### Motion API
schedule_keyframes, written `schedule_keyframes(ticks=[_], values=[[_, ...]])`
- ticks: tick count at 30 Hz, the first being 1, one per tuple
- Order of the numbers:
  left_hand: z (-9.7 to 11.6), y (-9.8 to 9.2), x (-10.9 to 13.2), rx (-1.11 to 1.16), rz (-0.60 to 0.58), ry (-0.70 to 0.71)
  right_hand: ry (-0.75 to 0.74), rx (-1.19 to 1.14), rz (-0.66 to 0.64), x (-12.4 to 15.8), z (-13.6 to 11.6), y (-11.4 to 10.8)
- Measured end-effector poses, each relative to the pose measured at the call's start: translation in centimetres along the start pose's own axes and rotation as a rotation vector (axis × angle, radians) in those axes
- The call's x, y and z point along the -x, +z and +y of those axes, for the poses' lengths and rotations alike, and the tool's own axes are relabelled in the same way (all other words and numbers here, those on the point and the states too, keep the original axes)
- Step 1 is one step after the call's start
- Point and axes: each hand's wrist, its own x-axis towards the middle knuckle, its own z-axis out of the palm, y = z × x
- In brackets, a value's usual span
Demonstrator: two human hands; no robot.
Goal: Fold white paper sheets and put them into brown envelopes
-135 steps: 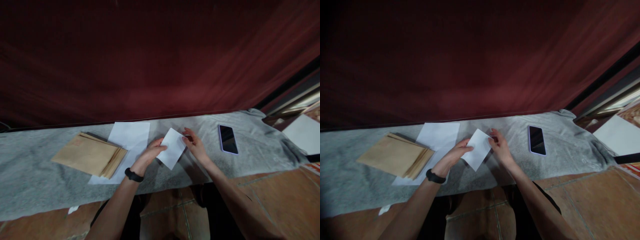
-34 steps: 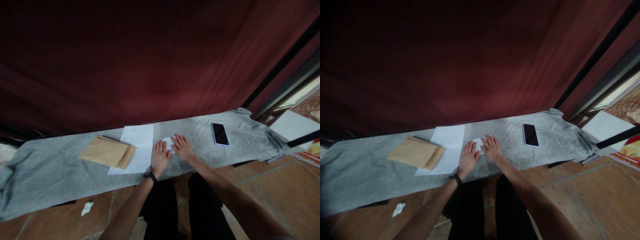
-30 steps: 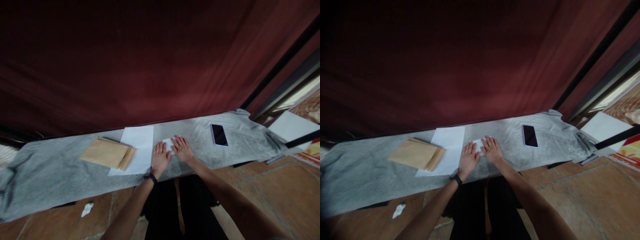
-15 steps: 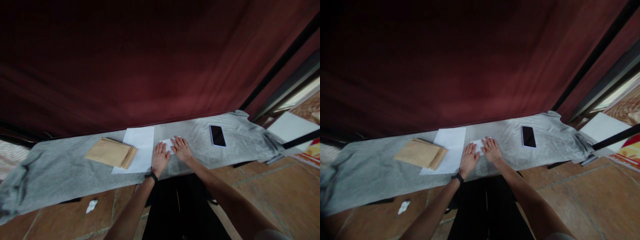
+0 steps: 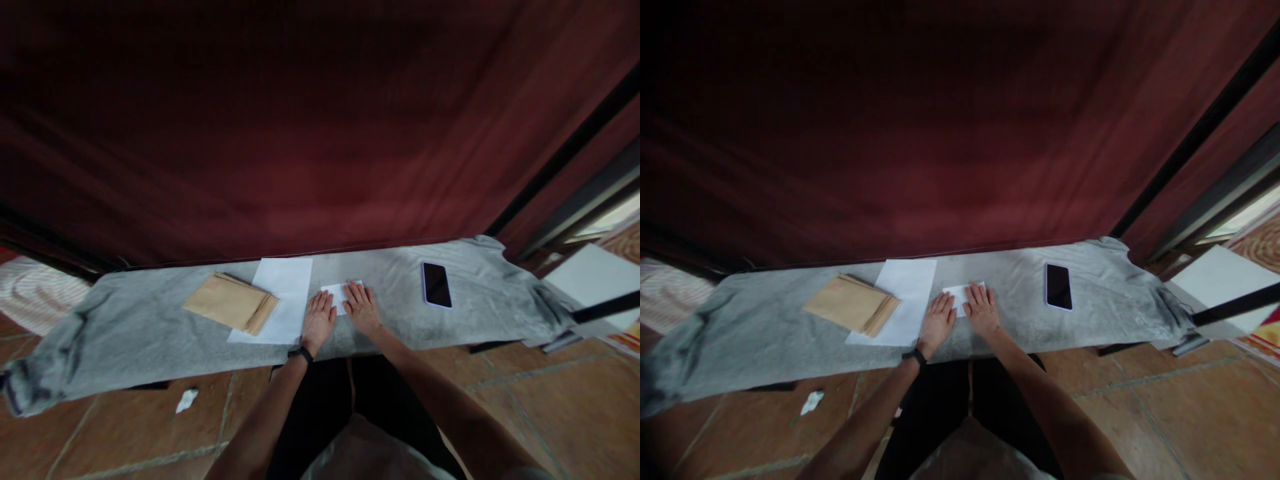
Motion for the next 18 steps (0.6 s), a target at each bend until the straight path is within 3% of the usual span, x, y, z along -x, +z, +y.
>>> schedule_keyframes(ticks=[3, 7, 13, 18], values=[[0.0, -0.1, 0.0, 0.016, -0.001, -0.004, -0.063, -0.001, 0.012, 2.4, 0.0, -0.1], [0.1, -0.3, -0.1, 0.028, -0.003, -0.013, 0.031, 0.034, 0.001, 4.9, 0.6, -0.6], [0.2, -0.6, -0.1, 0.017, -0.003, -0.017, 0.031, 0.008, 0.050, 5.6, 1.1, -0.8], [0.6, -1.1, 0.2, 0.093, -0.077, 0.230, 0.027, 0.006, 0.066, 5.5, 1.0, -0.8]])
